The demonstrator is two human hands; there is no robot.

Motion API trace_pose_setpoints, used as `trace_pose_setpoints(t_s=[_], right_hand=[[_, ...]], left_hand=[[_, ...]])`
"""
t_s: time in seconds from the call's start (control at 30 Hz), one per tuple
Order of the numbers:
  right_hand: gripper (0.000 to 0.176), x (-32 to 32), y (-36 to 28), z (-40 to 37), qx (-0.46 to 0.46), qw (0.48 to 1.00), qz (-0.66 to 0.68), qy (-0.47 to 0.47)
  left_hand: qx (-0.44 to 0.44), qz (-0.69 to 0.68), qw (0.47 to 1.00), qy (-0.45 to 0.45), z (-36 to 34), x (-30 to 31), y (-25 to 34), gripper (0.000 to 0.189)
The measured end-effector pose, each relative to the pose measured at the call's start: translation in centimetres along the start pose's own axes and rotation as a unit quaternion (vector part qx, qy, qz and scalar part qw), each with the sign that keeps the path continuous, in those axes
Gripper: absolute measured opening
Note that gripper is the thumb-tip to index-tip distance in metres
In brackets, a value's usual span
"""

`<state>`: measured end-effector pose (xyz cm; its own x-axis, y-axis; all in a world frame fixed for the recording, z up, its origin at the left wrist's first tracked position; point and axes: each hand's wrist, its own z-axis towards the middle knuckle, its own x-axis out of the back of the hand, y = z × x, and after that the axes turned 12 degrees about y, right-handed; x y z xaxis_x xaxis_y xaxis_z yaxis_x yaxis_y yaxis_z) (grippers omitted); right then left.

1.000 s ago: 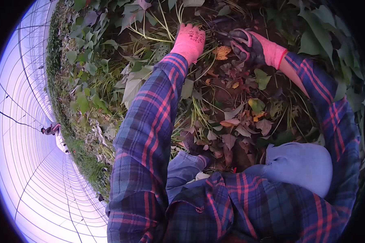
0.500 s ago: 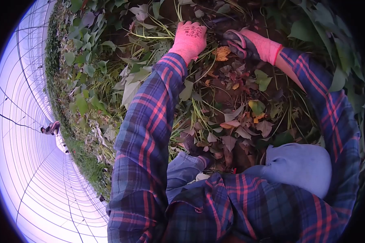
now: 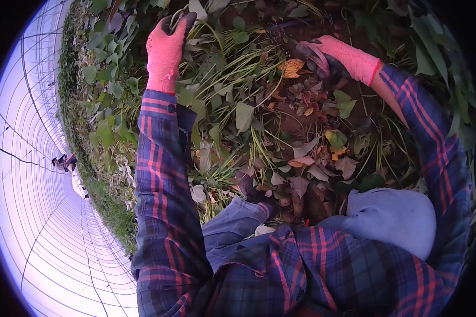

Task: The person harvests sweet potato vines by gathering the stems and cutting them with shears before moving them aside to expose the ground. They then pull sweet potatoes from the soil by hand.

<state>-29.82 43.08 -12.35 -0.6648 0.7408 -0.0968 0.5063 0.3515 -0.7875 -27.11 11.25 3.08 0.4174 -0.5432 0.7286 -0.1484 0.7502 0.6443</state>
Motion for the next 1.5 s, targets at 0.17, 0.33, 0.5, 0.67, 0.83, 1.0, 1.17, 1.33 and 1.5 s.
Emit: trace_pose_setpoints(t_s=[0.17,0.33,0.5,0.67,0.83,1.0,1.17,1.33,1.5], right_hand=[[0.03,-1.2,-1.5,-1.0,-0.112,0.93,0.34,-0.081],[0.033,-0.8,-0.5,1.7,-0.125,0.893,0.388,-0.189],[0.031,-1.4,-1.2,0.0,-0.128,0.868,0.435,-0.2],[0.031,-2.2,-1.0,0.1,-0.089,0.895,0.424,-0.111],[0.03,-2.2,-0.9,0.7,-0.078,0.914,0.379,-0.119],[0.032,-2.5,-0.7,0.7,-0.063,0.942,0.316,-0.091],[0.031,-2.9,-1.2,0.4,-0.087,0.936,0.328,-0.094],[0.034,-3.1,-0.9,0.6,-0.094,0.951,0.284,-0.076],[0.034,-4.1,-1.4,-0.3,-0.05,0.972,0.231,0.008]], left_hand=[[-0.169,0.279,0.943,-0.066,0.9,1.2,2.2,0.032],[-0.315,0.455,0.791,-0.259,-2.0,-9.3,2.7,0.032],[-0.38,0.408,0.797,-0.234,-2.1,-15.1,-0.9,0.041],[-0.34,0.519,0.722,-0.307,-1.4,-15.1,-0.9,0.045],[-0.276,0.444,0.804,-0.283,-1.0,-14.5,-2.6,0.047],[-0.252,0.332,0.872,-0.255,-1.7,-13.6,-3.3,0.049],[-0.227,0.286,0.886,-0.285,-2.3,-12.9,-3.1,0.05],[-0.233,0.312,0.863,-0.322,-3.0,-11.5,-0.3,0.05],[-0.251,0.289,0.867,-0.319,-3.9,-11.0,-1.0,0.047]])
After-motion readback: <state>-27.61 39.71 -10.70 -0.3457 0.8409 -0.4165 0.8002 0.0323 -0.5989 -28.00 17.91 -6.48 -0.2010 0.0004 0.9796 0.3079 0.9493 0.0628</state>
